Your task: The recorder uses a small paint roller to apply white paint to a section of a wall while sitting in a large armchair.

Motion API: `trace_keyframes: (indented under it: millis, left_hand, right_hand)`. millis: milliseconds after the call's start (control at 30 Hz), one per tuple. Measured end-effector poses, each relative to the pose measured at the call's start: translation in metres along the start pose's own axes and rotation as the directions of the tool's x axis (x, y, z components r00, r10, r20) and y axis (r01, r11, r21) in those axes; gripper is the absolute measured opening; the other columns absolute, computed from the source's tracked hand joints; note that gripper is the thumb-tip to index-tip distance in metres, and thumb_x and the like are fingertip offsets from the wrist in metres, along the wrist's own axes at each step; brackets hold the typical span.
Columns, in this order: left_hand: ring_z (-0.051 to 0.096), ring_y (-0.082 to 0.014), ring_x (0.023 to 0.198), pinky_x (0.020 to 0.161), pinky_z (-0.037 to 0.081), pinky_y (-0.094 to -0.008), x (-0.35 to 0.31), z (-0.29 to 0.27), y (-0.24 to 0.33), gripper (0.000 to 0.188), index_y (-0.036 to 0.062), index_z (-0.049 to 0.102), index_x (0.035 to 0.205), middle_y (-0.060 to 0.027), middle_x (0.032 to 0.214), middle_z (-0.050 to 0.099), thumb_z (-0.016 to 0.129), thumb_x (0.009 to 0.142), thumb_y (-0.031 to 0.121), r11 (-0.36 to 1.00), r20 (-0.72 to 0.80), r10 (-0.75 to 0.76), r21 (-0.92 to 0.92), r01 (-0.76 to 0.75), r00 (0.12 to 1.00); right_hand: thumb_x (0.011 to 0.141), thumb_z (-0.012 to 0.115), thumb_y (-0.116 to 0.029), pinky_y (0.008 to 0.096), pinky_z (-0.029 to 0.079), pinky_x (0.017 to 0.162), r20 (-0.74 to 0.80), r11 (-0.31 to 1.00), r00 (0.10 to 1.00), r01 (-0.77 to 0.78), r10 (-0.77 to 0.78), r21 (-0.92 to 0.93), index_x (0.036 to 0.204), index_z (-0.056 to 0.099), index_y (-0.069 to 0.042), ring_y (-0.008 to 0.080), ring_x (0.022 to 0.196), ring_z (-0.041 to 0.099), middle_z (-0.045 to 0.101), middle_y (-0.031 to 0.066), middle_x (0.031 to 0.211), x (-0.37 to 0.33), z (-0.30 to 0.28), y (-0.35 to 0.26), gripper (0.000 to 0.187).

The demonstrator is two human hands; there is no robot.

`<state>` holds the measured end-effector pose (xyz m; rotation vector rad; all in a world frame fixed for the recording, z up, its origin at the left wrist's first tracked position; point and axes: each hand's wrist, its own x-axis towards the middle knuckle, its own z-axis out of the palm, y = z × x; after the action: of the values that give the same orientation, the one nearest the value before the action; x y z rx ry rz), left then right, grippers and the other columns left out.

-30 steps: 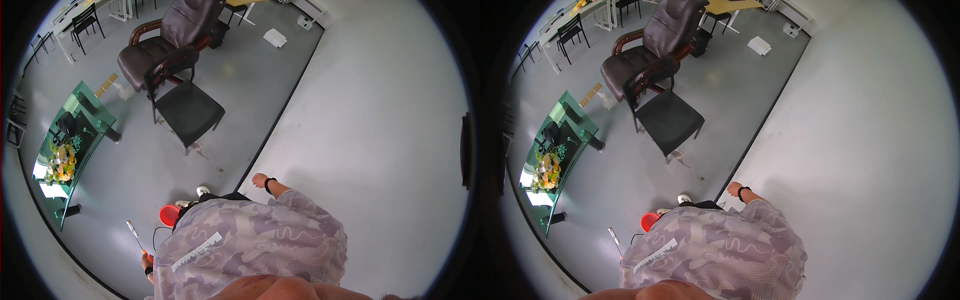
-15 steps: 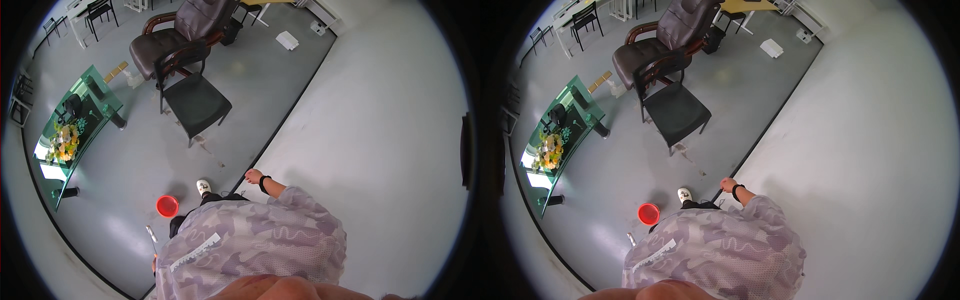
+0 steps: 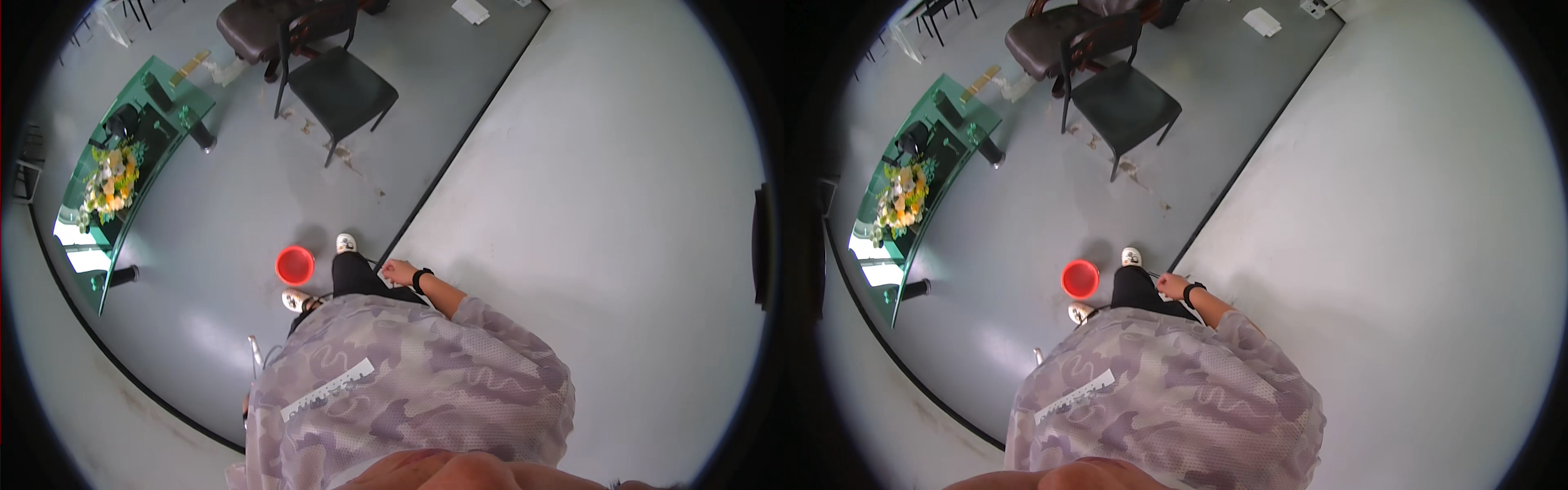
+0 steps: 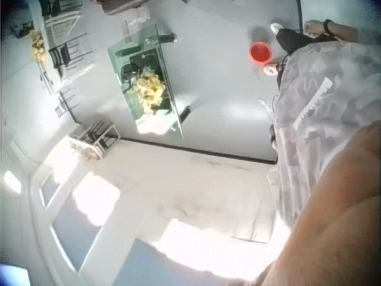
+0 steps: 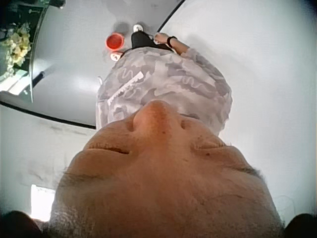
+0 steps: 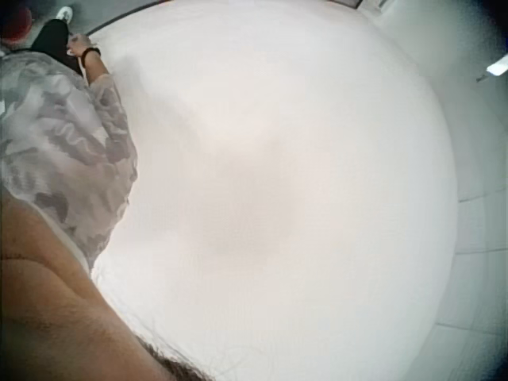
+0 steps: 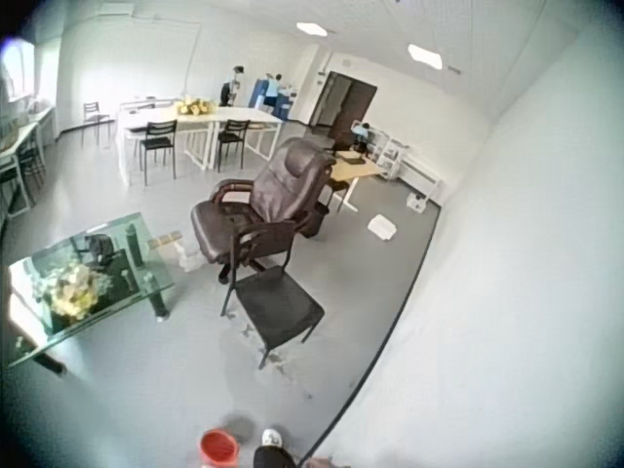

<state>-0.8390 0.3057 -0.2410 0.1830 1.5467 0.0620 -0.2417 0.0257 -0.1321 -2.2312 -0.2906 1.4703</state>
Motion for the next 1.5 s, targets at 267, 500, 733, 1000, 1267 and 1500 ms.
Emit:
trace_keyframes:
  millis: [267, 500, 733, 1000, 1267, 1500]
  left_hand:
    - [0.048, -0.0160, 0.048, 0.042, 0.038, -0.0253, -0.026, 0.006, 0.033, 0.014, 0.0051, 0.048, 0.080, -0.0041, 0.057, 0.048, 0.056, 0.080, 0.016, 0.993, 0.059, -0.007, -0.119, 0.014, 0.998]
    - [0.046, -0.0128, 0.047, 0.043, 0.038, -0.0236, -0.124, 0.083, 0.012, 0.018, 0.0043, 0.051, 0.085, -0.0025, 0.059, 0.048, 0.058, 0.081, 0.021, 0.983, -0.223, 0.179, -0.007, -0.185, 0.958]
    - [0.046, -0.0119, 0.048, 0.044, 0.038, -0.0236, -0.145, 0.047, -0.053, 0.020, 0.0043, 0.052, 0.082, -0.0028, 0.064, 0.051, 0.058, 0.081, 0.023, 0.990, -0.123, 0.064, -0.117, -0.078, 0.990]
    - [0.048, -0.0150, 0.050, 0.044, 0.039, -0.0261, -0.139, -0.006, -0.107, 0.016, 0.0041, 0.054, 0.086, -0.0038, 0.066, 0.050, 0.058, 0.079, 0.018, 0.987, -0.278, -0.126, -0.131, 0.092, 0.952]
    - [0.053, -0.0193, 0.058, 0.055, 0.041, -0.0355, -0.053, -0.122, -0.177, 0.022, 0.0030, 0.061, 0.083, -0.0085, 0.072, 0.060, 0.064, 0.076, 0.023, 0.994, -0.254, -0.078, 0.057, 0.096, 0.964]
    - [0.047, -0.0177, 0.054, 0.048, 0.039, -0.0305, -0.058, -0.137, -0.230, 0.018, 0.0032, 0.052, 0.089, -0.0066, 0.065, 0.048, 0.062, 0.078, 0.013, 0.923, -0.198, -0.192, -0.370, 0.108, 0.961]
  right_hand:
    - [0.082, 0.052, -0.025, 0.0278, 0.050, 0.056, -0.019, 0.979, 0.986, -0.163, 0.167, 0.119, 0.099, 0.055, -0.008, 0.0149, 0.065, 0.061, 0.064, 0.0054, 0.082, 0.005, -0.007, 0.042, 0.024]
    - [0.083, 0.049, -0.022, 0.0276, 0.049, 0.054, -0.055, 0.925, 0.946, -0.300, 0.320, 0.235, 0.099, 0.054, -0.005, 0.0156, 0.064, 0.060, 0.064, 0.0079, 0.084, 0.017, -0.047, 0.054, 0.024]
    - [0.085, 0.052, -0.023, 0.0246, 0.046, 0.050, 0.098, 0.961, 0.965, -0.252, 0.241, 0.117, 0.094, 0.054, -0.006, 0.0138, 0.063, 0.058, 0.062, 0.0079, 0.083, 0.056, -0.031, 0.014, 0.019]
    - [0.086, 0.056, -0.018, 0.0206, 0.036, 0.043, 0.166, 0.949, 0.980, -0.152, 0.109, 0.275, 0.091, 0.052, -0.007, 0.0085, 0.057, 0.049, 0.058, 0.0054, 0.075, 0.050, 0.005, -0.003, 0.012]
    - [0.086, 0.054, -0.022, 0.0263, 0.046, 0.050, 0.043, 0.993, 0.996, -0.077, 0.081, -0.095, 0.099, 0.051, -0.010, 0.0136, 0.061, 0.056, 0.061, 0.0055, 0.080, 0.026, 0.055, -0.050, 0.018]
    - [0.086, 0.054, -0.019, 0.0239, 0.043, 0.046, 0.132, 0.973, 0.991, 0.047, -0.018, -0.225, 0.099, 0.051, -0.009, 0.0114, 0.058, 0.054, 0.060, 0.0042, 0.078, 0.049, 0.090, -0.136, 0.017]
